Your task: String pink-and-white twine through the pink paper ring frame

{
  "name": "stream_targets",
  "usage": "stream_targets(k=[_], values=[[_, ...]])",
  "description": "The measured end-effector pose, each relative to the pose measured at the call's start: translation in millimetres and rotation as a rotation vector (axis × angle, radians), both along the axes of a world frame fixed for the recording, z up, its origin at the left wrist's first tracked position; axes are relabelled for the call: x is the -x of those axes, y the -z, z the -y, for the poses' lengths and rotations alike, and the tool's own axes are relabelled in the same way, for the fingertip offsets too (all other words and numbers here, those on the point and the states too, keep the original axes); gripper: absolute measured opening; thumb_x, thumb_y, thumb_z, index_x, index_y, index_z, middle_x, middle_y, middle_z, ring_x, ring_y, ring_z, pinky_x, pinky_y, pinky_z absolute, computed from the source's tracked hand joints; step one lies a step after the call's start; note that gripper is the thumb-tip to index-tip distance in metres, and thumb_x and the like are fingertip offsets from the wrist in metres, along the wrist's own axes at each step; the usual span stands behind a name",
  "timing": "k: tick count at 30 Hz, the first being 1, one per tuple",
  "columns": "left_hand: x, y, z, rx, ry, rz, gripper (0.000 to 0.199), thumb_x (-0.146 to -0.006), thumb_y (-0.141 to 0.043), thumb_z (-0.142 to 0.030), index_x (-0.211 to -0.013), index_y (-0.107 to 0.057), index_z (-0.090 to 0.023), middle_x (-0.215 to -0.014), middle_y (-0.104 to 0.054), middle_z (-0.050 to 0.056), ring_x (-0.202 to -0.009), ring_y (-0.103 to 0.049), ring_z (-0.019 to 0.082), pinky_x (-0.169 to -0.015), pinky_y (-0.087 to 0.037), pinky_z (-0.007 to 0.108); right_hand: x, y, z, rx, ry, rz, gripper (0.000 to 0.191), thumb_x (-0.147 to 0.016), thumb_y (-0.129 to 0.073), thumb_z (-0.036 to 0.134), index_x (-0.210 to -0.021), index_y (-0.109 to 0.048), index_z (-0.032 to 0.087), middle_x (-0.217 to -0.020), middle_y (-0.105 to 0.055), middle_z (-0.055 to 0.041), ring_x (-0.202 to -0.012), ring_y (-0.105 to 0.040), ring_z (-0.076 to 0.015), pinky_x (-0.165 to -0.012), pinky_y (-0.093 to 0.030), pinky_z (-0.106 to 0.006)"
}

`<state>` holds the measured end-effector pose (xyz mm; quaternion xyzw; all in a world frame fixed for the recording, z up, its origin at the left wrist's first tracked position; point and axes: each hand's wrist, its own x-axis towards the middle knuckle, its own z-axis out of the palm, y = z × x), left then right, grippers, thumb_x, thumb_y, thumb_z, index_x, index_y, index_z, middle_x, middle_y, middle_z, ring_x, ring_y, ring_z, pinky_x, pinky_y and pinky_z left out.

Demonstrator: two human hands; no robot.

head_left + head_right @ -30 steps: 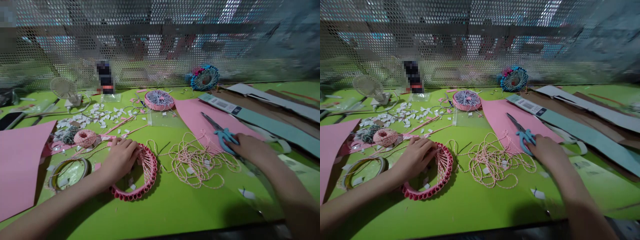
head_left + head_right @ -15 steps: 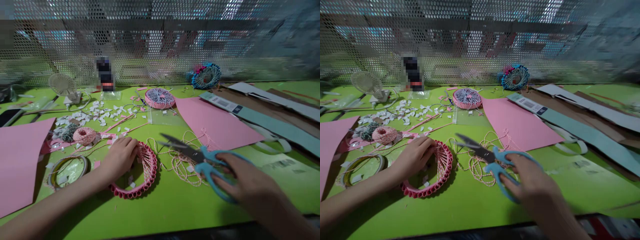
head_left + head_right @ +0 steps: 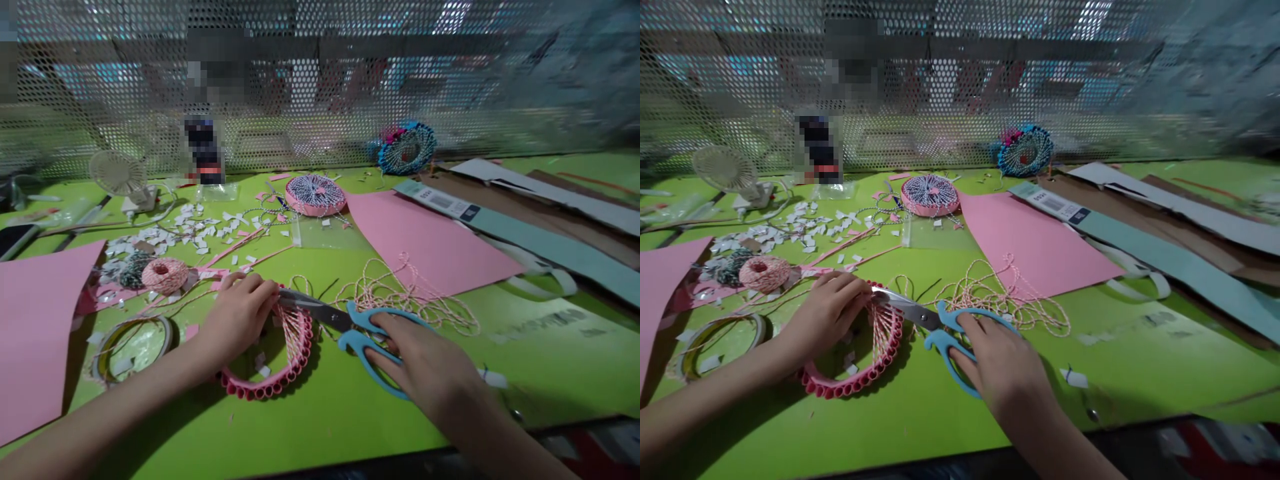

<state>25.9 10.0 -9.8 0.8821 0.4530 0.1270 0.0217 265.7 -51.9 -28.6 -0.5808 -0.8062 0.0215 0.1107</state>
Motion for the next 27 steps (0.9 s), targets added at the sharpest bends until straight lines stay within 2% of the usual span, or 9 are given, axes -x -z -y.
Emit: stream_targets(k=[3,8,15,21,23,27], values=[[-0.4,-0.7,0.4,-0.002,-0.001,-0.016,0.024,-0.085,-0.031,-0.022,-0.082,-0.054,-0.015,-0.077,-0.055,0.005,-0.072,-0.045,0.017,-0.075,-0.034,0.036,5.6,-4.6,-2.0,0.012,0.024,0.043,0.015,-0.069,-0.053,0.024,-0.084,-0.053,0.020,-0.069,-0.063,-0.0038,-0.057,-0.059,-0.0169,-0.046,-0.043,-0.024],[-0.3,-0.4,0.9,-0.005,-0.005,-0.021,0.025,-0.086,-0.030,-0.021,-0.081,-0.054,-0.016,-0.076,-0.055,0.005,-0.072,-0.046,0.016,-0.077,-0.033,0.036,10.8,-7.3,-1.7,-0.067,0.008,0.151,0.012,-0.072,-0.049,0.024,-0.082,-0.053,0.020,-0.067,-0.062,-0.0048,-0.058,-0.060,-0.0198,-0.047,-0.041,-0.027],[0.2,0.4,0.0,-0.007,0.005,-0.012,0.023,-0.085,-0.032,-0.020,-0.080,-0.054,-0.014,-0.076,-0.054,0.006,-0.071,-0.044,0.016,-0.076,-0.033,0.036,10.7,-6.5,-2.8,-0.125,0.001,0.243,0.006,-0.071,-0.052,0.024,-0.076,-0.054,0.021,-0.061,-0.062,-0.0026,-0.055,-0.059,-0.0186,-0.047,-0.039,-0.025],[1.3,1.0,0.9,-0.015,0.018,0.047,0.020,-0.084,-0.033,-0.019,-0.078,-0.052,-0.015,-0.075,-0.053,0.005,-0.071,-0.043,0.017,-0.072,-0.034,0.035,7.0,0.1,-4.9,-0.123,-0.039,0.215,0.005,-0.073,-0.048,0.020,-0.073,-0.053,0.021,-0.059,-0.062,-0.0023,-0.052,-0.059,-0.0175,-0.045,-0.036,-0.024],[2.4,0.7,2.0,-0.026,0.006,0.129,0.017,-0.084,-0.034,-0.019,-0.077,-0.049,-0.015,-0.075,-0.052,0.005,-0.071,-0.043,0.016,-0.068,-0.035,0.033,1.2,-0.9,-7.1,-0.107,0.025,0.190,0.006,-0.073,-0.046,0.021,-0.073,-0.052,0.021,-0.058,-0.062,-0.0026,-0.050,-0.058,-0.0180,-0.042,-0.034,-0.024],[5.5,-9.6,0.5,-0.081,-0.021,0.268,0.012,-0.082,-0.033,-0.015,-0.075,-0.043,-0.017,-0.073,-0.051,0.004,-0.071,-0.043,0.015,-0.063,-0.036,0.029,-20.7,-13.1,-20.8,-0.028,0.288,0.099,0.010,-0.075,-0.043,0.026,-0.077,-0.051,0.020,-0.057,-0.061,-0.0032,-0.045,-0.054,-0.0179,-0.039,-0.030,-0.023]])
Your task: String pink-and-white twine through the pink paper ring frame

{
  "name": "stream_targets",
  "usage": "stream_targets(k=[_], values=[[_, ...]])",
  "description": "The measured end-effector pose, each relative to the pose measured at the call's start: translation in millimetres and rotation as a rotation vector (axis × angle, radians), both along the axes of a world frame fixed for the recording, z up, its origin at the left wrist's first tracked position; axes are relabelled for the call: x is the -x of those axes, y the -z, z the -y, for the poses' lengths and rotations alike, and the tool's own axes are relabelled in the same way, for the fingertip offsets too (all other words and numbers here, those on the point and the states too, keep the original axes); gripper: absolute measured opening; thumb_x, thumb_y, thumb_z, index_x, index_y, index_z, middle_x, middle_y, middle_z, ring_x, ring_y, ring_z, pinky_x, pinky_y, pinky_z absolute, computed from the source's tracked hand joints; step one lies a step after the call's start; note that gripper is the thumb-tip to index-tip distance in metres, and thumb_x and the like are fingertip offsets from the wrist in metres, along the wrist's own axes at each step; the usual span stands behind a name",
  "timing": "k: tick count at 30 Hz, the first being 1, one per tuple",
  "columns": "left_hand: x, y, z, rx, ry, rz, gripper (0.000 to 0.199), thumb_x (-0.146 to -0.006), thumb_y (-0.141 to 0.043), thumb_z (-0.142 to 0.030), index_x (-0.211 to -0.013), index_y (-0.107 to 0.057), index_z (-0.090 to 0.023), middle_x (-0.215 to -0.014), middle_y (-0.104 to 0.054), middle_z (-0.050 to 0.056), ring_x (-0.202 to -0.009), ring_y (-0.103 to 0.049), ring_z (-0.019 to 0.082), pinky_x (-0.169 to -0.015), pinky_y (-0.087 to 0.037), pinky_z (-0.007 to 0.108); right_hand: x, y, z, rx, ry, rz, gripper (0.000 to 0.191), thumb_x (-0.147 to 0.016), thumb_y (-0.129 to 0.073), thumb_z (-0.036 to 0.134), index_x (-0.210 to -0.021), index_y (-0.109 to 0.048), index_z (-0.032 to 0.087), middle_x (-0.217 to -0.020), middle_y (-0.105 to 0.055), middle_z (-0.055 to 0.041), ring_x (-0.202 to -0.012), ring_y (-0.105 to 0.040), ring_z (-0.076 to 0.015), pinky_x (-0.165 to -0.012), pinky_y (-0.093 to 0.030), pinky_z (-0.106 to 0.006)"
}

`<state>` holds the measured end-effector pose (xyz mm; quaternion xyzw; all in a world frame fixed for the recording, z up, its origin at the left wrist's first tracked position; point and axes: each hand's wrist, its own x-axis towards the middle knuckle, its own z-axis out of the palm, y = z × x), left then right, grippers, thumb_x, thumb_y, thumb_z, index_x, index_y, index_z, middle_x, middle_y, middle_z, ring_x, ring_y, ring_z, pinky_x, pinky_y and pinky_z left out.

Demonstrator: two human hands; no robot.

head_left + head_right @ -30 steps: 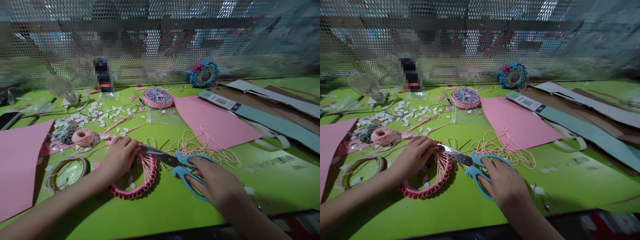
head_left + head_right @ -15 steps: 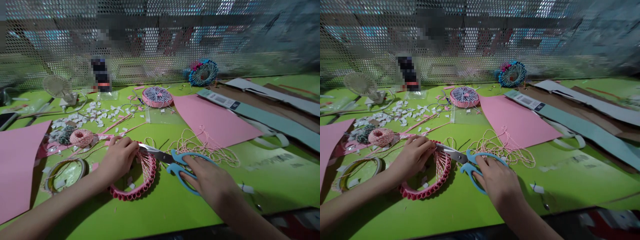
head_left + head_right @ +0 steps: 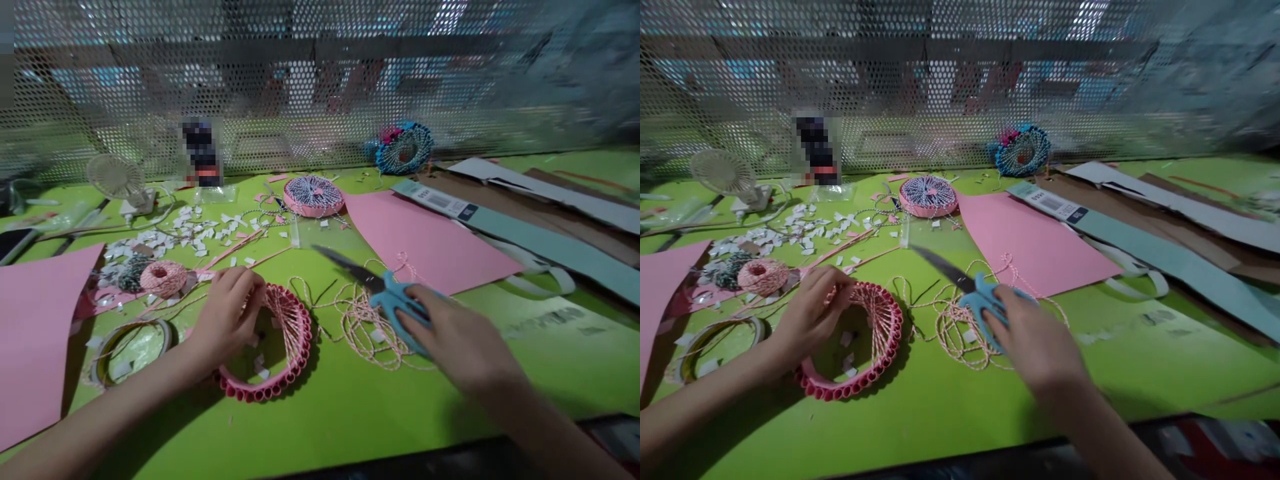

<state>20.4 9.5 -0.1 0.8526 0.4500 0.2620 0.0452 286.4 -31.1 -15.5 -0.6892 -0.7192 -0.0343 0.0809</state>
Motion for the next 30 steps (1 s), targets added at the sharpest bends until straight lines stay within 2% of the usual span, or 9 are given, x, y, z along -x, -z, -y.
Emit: stream_targets(k=[3,6,10,13,16,18,20,25,30], values=[[9.8,-17.5,-9.0,-0.041,-0.042,-0.081,0.013,-0.081,-0.034,-0.017,-0.072,-0.043,-0.017,-0.070,-0.051,0.003,-0.066,-0.044,0.015,-0.060,-0.035,0.029,-23.8,-5.8,-18.7,0.055,0.145,-0.025,0.015,-0.077,-0.042,0.026,-0.081,-0.052,0.016,-0.063,-0.061,-0.0078,-0.055,-0.056,-0.0203,-0.045,-0.033,-0.025],[33.1,-32.1,-20.3,-0.012,-0.107,-0.220,0.017,-0.080,-0.036,-0.022,-0.066,-0.044,-0.017,-0.062,-0.050,0.003,-0.056,-0.043,0.014,-0.052,-0.033,0.027,-48.9,-1.5,-38.7,0.069,0.175,0.014,0.021,-0.078,-0.040,0.026,-0.083,-0.055,0.011,-0.071,-0.060,-0.0129,-0.063,-0.056,-0.0229,-0.050,-0.035,-0.028],[69.0,-31.5,-24.5,0.029,-0.165,-0.483,0.019,-0.078,-0.039,-0.030,-0.074,-0.051,-0.016,-0.068,-0.055,0.006,-0.058,-0.048,0.019,-0.052,-0.036,0.030,-60.6,2.3,-56.7,0.004,0.125,0.031,0.030,-0.078,-0.037,0.020,-0.090,-0.057,0.001,-0.082,-0.058,-0.0218,-0.077,-0.054,-0.0272,-0.065,-0.038,-0.034],[70.8,-24.3,-21.4,0.115,-0.073,-0.479,0.025,-0.080,-0.037,-0.030,-0.092,-0.052,-0.015,-0.088,-0.057,0.010,-0.077,-0.052,0.022,-0.064,-0.041,0.034,-34.1,-4.0,-61.0,-0.033,0.038,0.001,0.032,-0.078,-0.037,0.017,-0.095,-0.057,0.000,-0.090,-0.057,-0.0224,-0.089,-0.051,-0.0280,-0.078,-0.036,-0.038],[45.1,-19.4,-22.1,0.208,0.061,-0.420,0.027,-0.081,-0.036,-0.025,-0.101,-0.050,-0.014,-0.100,-0.054,0.010,-0.091,-0.050,0.020,-0.076,-0.041,0.033,17.1,-7.5,-61.2,0.022,-0.200,-0.122,0.029,-0.080,-0.036,0.016,-0.099,-0.058,0.013,-0.099,-0.058,-0.0097,-0.094,-0.051,-0.0172,-0.083,-0.037,-0.029],[23.4,-16.5,-25.6,0.259,0.138,-0.452,0.029,-0.078,-0.038,-0.017,-0.105,-0.049,-0.014,-0.102,-0.053,0.010,-0.093,-0.048,0.019,-0.080,-0.040,0.033,51.8,-4.5,-62.1,0.131,-0.425,-0.339,0.031,-0.081,-0.035,0.014,-0.107,-0.053,0.016,-0.106,-0.055,-0.0085,-0.099,-0.049,-0.0158,-0.086,-0.037,-0.031],[7.0,-12.7,-29.0,0.282,0.175,-0.502,0.032,-0.075,-0.038,-0.010,-0.104,-0.050,-0.013,-0.098,-0.053,0.010,-0.091,-0.048,0.020,-0.079,-0.039,0.034,77.4,0.4,-64.1,0.206,-0.527,-0.506,0.031,-0.081,-0.037,0.016,-0.107,-0.053,0.017,-0.110,-0.053,-0.0081,-0.103,-0.045,-0.0173,-0.088,-0.035,-0.035],[0.0,-5.2,-24.3,0.112,0.106,-0.485,0.022,-0.074,-0.035,-0.007,-0.086,-0.053,-0.008,-0.084,-0.055,0.011,-0.081,-0.048,0.021,-0.073,-0.040,0.034,94.7,-3.9,-62.0,0.386,-0.511,-0.721,0.021,-0.082,-0.039,0.027,-0.088,-0.055,0.016,-0.091,-0.061,-0.0078,-0.084,-0.055,-0.0171,-0.075,-0.044,-0.033],[4.5,-18.3,-1.5,-0.102,0.009,-0.335,0.016,-0.079,-0.034,-0.012,-0.087,-0.047,-0.009,-0.080,-0.056,0.011,-0.074,-0.051,0.020,-0.062,-0.042,0.032,92.0,-33.4,-41.2,0.328,-0.425,-0.928,0.012,-0.076,-0.047,0.028,-0.083,-0.050,0.018,-0.088,-0.060,-0.0057,-0.081,-0.056,-0.0156,-0.073,-0.045,-0.031]])
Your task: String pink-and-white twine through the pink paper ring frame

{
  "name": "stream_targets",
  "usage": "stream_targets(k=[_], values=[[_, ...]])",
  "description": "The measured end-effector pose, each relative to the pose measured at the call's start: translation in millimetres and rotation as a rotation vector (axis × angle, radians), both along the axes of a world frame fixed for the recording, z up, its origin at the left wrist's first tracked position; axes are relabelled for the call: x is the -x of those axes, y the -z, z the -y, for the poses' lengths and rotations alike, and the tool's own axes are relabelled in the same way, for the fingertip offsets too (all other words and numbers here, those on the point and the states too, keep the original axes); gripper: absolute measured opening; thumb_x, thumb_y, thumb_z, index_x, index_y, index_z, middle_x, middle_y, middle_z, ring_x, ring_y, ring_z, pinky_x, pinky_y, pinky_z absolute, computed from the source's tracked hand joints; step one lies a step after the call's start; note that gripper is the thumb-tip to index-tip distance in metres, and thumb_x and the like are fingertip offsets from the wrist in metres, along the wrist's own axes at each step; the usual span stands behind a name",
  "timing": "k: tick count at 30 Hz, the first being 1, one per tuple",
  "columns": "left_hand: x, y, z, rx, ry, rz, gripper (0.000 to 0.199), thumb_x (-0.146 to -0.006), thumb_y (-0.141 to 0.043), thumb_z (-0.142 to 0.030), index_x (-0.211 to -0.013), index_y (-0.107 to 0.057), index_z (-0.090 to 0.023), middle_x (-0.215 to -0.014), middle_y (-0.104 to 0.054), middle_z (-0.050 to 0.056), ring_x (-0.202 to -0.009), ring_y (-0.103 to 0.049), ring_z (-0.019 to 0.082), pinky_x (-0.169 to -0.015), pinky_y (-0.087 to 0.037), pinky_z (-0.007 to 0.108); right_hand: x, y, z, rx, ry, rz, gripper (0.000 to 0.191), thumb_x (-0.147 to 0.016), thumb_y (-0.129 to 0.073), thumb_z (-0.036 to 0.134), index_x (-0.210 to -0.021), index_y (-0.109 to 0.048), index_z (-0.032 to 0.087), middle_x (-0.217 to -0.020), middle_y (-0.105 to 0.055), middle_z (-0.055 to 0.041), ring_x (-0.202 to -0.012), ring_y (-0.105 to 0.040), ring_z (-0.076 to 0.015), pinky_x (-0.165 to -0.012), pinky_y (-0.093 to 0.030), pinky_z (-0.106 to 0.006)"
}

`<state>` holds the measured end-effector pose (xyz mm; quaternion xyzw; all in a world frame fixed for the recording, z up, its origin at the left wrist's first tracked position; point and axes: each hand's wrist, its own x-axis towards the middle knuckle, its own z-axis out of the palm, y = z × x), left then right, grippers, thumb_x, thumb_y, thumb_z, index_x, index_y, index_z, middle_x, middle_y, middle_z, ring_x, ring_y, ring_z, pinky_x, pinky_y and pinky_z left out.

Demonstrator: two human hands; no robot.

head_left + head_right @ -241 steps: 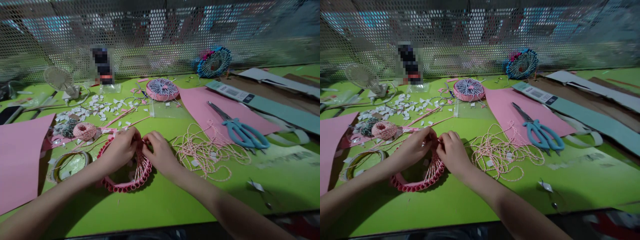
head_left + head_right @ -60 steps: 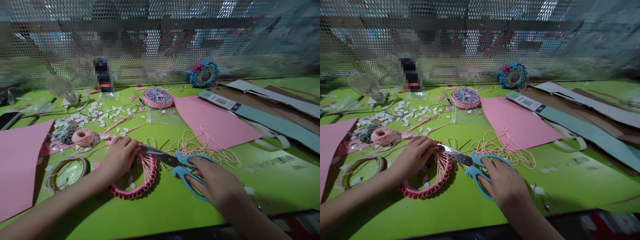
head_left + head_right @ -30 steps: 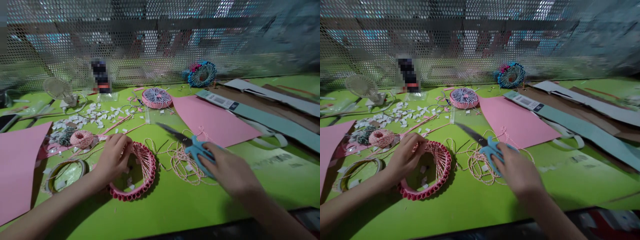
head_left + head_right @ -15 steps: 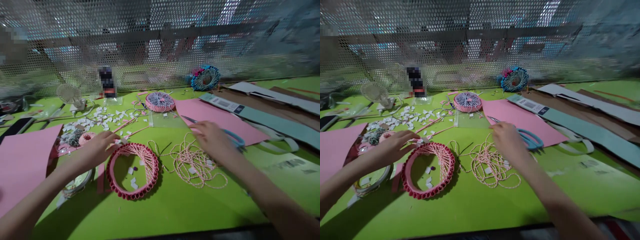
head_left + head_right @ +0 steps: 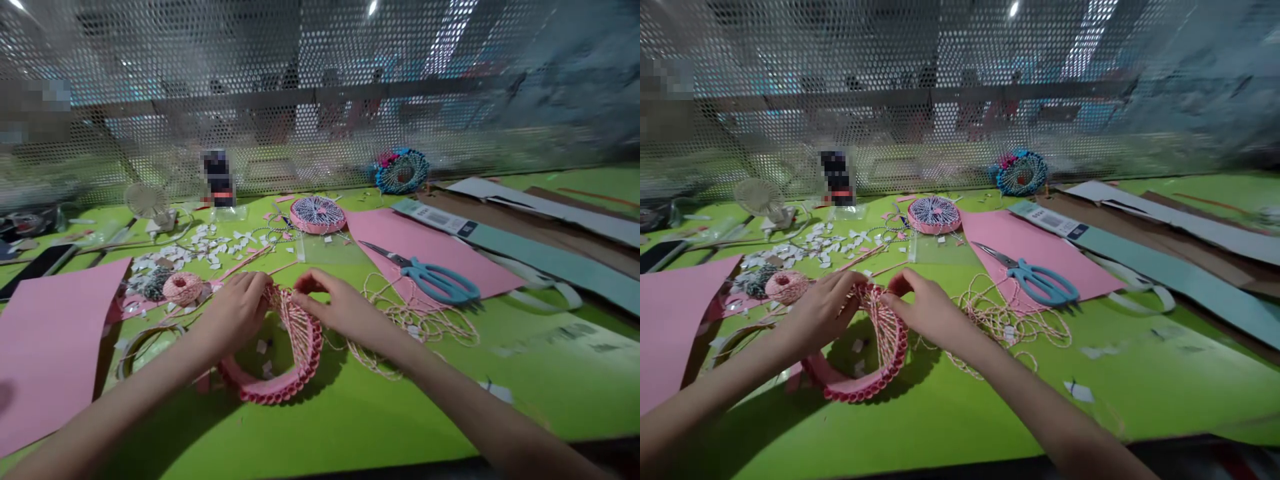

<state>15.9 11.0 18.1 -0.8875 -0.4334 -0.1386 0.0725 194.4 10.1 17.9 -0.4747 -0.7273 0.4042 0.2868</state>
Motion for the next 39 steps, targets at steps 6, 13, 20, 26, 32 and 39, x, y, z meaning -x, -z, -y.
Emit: stream_targets(k=[6,13,20,26,32,39], values=[[-4.5,-26.5,19.7,-0.178,0.007,-0.006,0.013,-0.076,-0.036,-0.009,-0.086,-0.044,-0.012,-0.076,-0.055,0.008,-0.068,-0.052,0.019,-0.055,-0.041,0.028,8.7,-16.5,19.7,-0.264,0.108,0.024,0.015,-0.074,-0.046,0.021,-0.087,-0.049,0.016,-0.084,-0.057,-0.0055,-0.075,-0.054,-0.0161,-0.067,-0.044,-0.031],[-2.4,-33.2,26.7,-0.105,-0.014,0.102,0.010,-0.076,-0.037,-0.011,-0.085,-0.042,-0.014,-0.074,-0.055,0.006,-0.067,-0.052,0.018,-0.055,-0.041,0.027,8.2,-17.7,27.8,-0.472,0.093,0.019,0.017,-0.073,-0.044,0.014,-0.089,-0.049,0.016,-0.087,-0.056,-0.0054,-0.082,-0.052,-0.0159,-0.070,-0.043,-0.030],[-5.8,-33.6,26.3,0.007,0.050,0.160,0.034,-0.077,-0.035,-0.009,-0.111,-0.037,-0.013,-0.091,-0.053,0.009,-0.077,-0.052,0.016,-0.064,-0.041,0.026,6.5,-22.8,28.3,-0.346,0.121,-0.063,0.019,-0.069,-0.048,0.011,-0.087,-0.049,0.017,-0.086,-0.054,-0.0045,-0.079,-0.052,-0.0156,-0.070,-0.042,-0.031],[-3.1,-38.6,22.6,0.239,0.045,0.243,0.022,-0.079,-0.040,-0.015,-0.101,-0.043,-0.014,-0.089,-0.051,0.006,-0.078,-0.050,0.015,-0.065,-0.040,0.025,-13.5,-26.6,18.6,0.224,-0.126,-0.396,0.024,-0.077,-0.049,0.034,-0.097,-0.051,0.021,-0.097,-0.057,-0.0038,-0.091,-0.053,-0.0149,-0.081,-0.041,-0.032],[-2.2,-42.0,27.2,0.292,0.002,0.178,0.022,-0.076,-0.041,-0.016,-0.098,-0.045,-0.014,-0.083,-0.056,0.006,-0.070,-0.052,0.016,-0.058,-0.038,0.026,-26.7,-18.1,0.4,0.430,-0.184,-0.287,0.032,-0.077,-0.042,0.047,-0.085,-0.057,0.020,-0.089,-0.059,-0.0034,-0.085,-0.053,-0.0136,-0.082,-0.038,-0.030],[2.4,-44.7,21.1,0.378,-0.030,0.213,0.027,-0.077,-0.039,-0.019,-0.102,-0.049,-0.013,-0.083,-0.060,0.007,-0.069,-0.055,0.015,-0.057,-0.040,0.025,-26.0,-24.4,-6.5,0.203,-0.182,0.010,0.020,-0.077,-0.046,0.036,-0.070,-0.052,0.018,-0.065,-0.049,0.0019,-0.053,-0.039,-0.0075,-0.048,-0.030,-0.022]])
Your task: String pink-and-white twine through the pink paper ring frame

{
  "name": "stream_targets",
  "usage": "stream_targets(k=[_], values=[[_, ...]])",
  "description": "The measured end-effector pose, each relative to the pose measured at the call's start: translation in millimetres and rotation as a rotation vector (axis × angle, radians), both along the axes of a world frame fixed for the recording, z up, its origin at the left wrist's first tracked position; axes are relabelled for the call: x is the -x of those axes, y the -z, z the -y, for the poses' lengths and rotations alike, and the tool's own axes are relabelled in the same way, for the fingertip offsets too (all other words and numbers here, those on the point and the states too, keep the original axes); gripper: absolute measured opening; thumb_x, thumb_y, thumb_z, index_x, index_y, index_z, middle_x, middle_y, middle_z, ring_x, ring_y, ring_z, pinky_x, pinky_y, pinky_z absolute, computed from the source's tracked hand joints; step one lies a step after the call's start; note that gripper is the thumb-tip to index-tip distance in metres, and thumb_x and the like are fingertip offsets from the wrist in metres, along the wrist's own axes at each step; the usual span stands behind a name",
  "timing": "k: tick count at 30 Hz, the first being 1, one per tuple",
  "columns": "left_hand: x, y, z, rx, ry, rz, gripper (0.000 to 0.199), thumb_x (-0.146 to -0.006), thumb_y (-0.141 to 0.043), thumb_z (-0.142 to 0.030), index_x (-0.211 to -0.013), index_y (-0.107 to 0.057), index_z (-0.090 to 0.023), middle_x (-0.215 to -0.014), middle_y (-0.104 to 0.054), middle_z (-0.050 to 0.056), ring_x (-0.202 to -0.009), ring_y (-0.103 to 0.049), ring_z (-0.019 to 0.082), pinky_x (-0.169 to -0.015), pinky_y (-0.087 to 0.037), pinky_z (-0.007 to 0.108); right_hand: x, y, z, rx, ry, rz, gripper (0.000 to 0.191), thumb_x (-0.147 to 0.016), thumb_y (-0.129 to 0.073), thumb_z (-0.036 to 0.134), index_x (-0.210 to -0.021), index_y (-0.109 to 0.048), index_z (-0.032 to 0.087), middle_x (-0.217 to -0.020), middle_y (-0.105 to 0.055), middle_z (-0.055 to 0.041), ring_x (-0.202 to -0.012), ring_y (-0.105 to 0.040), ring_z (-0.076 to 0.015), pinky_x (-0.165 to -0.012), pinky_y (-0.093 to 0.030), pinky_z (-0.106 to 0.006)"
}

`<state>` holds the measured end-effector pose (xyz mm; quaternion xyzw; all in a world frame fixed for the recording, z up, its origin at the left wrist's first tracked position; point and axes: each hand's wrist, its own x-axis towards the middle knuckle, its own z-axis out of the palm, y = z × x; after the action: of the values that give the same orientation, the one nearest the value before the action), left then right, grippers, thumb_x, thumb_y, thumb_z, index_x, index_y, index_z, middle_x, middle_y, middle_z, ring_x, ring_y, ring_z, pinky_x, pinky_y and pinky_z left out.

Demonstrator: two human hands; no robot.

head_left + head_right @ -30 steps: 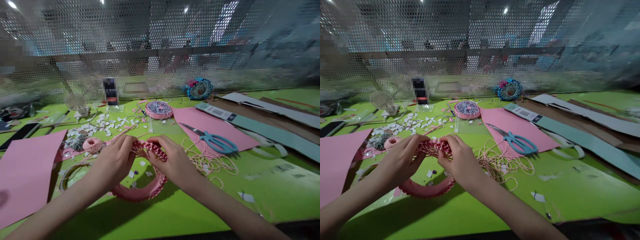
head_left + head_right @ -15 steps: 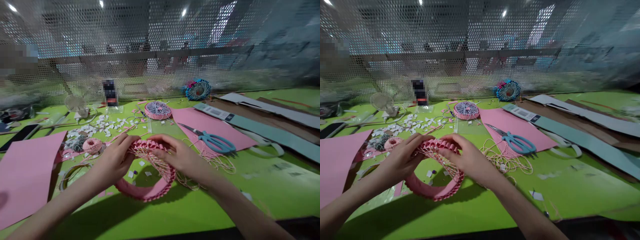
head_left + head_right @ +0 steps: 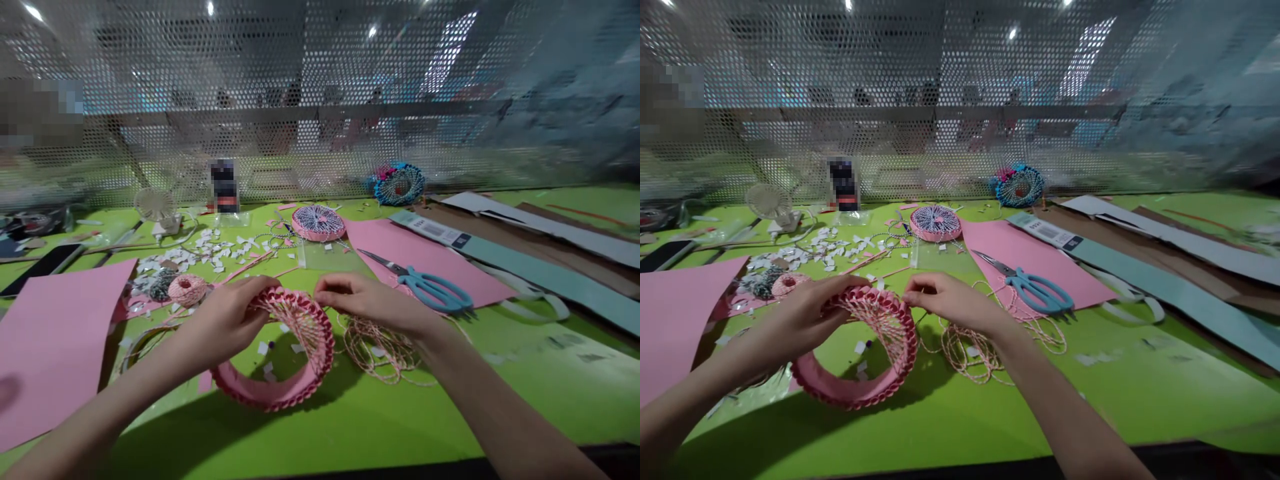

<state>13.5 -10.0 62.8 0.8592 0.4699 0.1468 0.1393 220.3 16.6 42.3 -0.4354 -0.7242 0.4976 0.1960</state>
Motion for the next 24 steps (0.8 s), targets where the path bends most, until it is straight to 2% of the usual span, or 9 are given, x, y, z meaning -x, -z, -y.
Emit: stream_targets(k=[4,8,12,15,16,18,21,22,24], values=[[10.3,0.0,-8.9,0.045,-0.057,-0.004,0.031,-0.076,-0.040,-0.022,-0.103,-0.051,-0.013,-0.086,-0.062,0.008,-0.071,-0.056,0.017,-0.059,-0.041,0.027,-5.9,-3.4,-3.0,0.034,0.107,-0.123,0.021,-0.080,-0.041,0.033,-0.065,-0.044,0.018,-0.053,-0.036,0.0053,-0.044,-0.029,-0.0057,-0.043,-0.022,-0.023],[26.4,3.0,-22.2,0.070,-0.161,0.034,0.033,-0.074,-0.042,-0.025,-0.104,-0.053,-0.014,-0.087,-0.062,0.008,-0.072,-0.056,0.018,-0.060,-0.041,0.027,-28.6,-19.7,-4.4,0.042,0.185,-0.410,0.014,-0.073,-0.051,0.032,-0.075,-0.050,0.018,-0.052,-0.033,0.0062,-0.041,-0.025,-0.0044,-0.038,-0.015,-0.023],[48.7,11.6,-42.7,0.166,-0.341,0.085,0.036,-0.075,-0.040,-0.034,-0.100,-0.054,-0.012,-0.066,-0.060,0.003,-0.056,-0.053,0.016,-0.049,-0.038,0.024,-47.9,-45.5,5.8,-0.115,0.461,-0.621,0.005,-0.071,-0.051,0.024,-0.076,-0.051,0.022,-0.055,-0.040,0.0040,-0.037,-0.026,-0.0036,-0.035,-0.009,-0.023],[67.3,22.2,-57.9,0.252,-0.368,0.072,0.035,-0.074,-0.039,-0.037,-0.087,-0.058,-0.010,-0.068,-0.060,0.005,-0.063,-0.055,0.018,-0.055,-0.042,0.026,-51.7,-54.7,14.2,-0.303,0.631,-0.673,0.006,-0.071,-0.048,0.016,-0.072,-0.050,0.022,-0.057,-0.045,0.0023,-0.038,-0.031,-0.0039,-0.035,-0.013,-0.023],[71.6,24.7,-61.2,0.283,-0.357,0.062,0.037,-0.074,-0.039,-0.038,-0.089,-0.058,-0.010,-0.075,-0.061,0.007,-0.070,-0.056,0.020,-0.060,-0.043,0.028,-50.3,-54.8,16.0,-0.348,0.632,-0.654,0.007,-0.071,-0.048,0.014,-0.072,-0.049,0.021,-0.059,-0.046,0.0018,-0.039,-0.033,-0.0039,-0.035,-0.016,-0.022],[73.3,24.8,-63.1,0.313,-0.331,0.053,0.044,-0.072,-0.044,-0.039,-0.104,-0.052,-0.010,-0.099,-0.058,0.012,-0.090,-0.054,0.026,-0.072,-0.043,0.034,-42.5,-51.9,18.0,-0.354,0.530,-0.528,0.007,-0.073,-0.047,0.015,-0.076,-0.048,0.021,-0.064,-0.051,0.0011,-0.041,-0.035,-0.0041,-0.038,-0.023,-0.022],[51.7,11.3,-53.3,0.258,-0.197,0.138,0.058,-0.072,-0.048,-0.037,-0.124,-0.033,-0.018,-0.129,-0.035,0.012,-0.115,-0.036,0.026,-0.087,-0.037,0.038,-18.9,-44.7,18.1,-0.259,0.293,-0.267,0.005,-0.077,-0.046,0.022,-0.081,-0.045,0.020,-0.070,-0.056,0.0001,-0.044,-0.038,-0.0053,-0.040,-0.030,-0.021],[38.7,5.0,-47.4,0.253,-0.100,0.193,0.056,-0.075,-0.046,-0.036,-0.126,-0.030,-0.021,-0.131,-0.033,0.010,-0.115,-0.035,0.024,-0.087,-0.037,0.037,-9.0,-42.6,17.5,-0.238,0.227,-0.213,0.004,-0.078,-0.045,0.023,-0.081,-0.043,0.020,-0.070,-0.056,0.0002,-0.046,-0.039,-0.0057,-0.041,-0.031,-0.021],[10.0,-5.9,-34.4,0.268,0.081,0.272,0.050,-0.078,-0.044,-0.036,-0.125,-0.029,-0.026,-0.125,-0.041,0.007,-0.108,-0.043,0.020,-0.081,-0.042,0.031,9.8,-38.8,15.5,-0.228,0.131,-0.178,0.003,-0.079,-0.043,0.021,-0.078,-0.041,0.020,-0.068,-0.055,0.0020,-0.047,-0.040,-0.0055,-0.043,-0.031,-0.020]])
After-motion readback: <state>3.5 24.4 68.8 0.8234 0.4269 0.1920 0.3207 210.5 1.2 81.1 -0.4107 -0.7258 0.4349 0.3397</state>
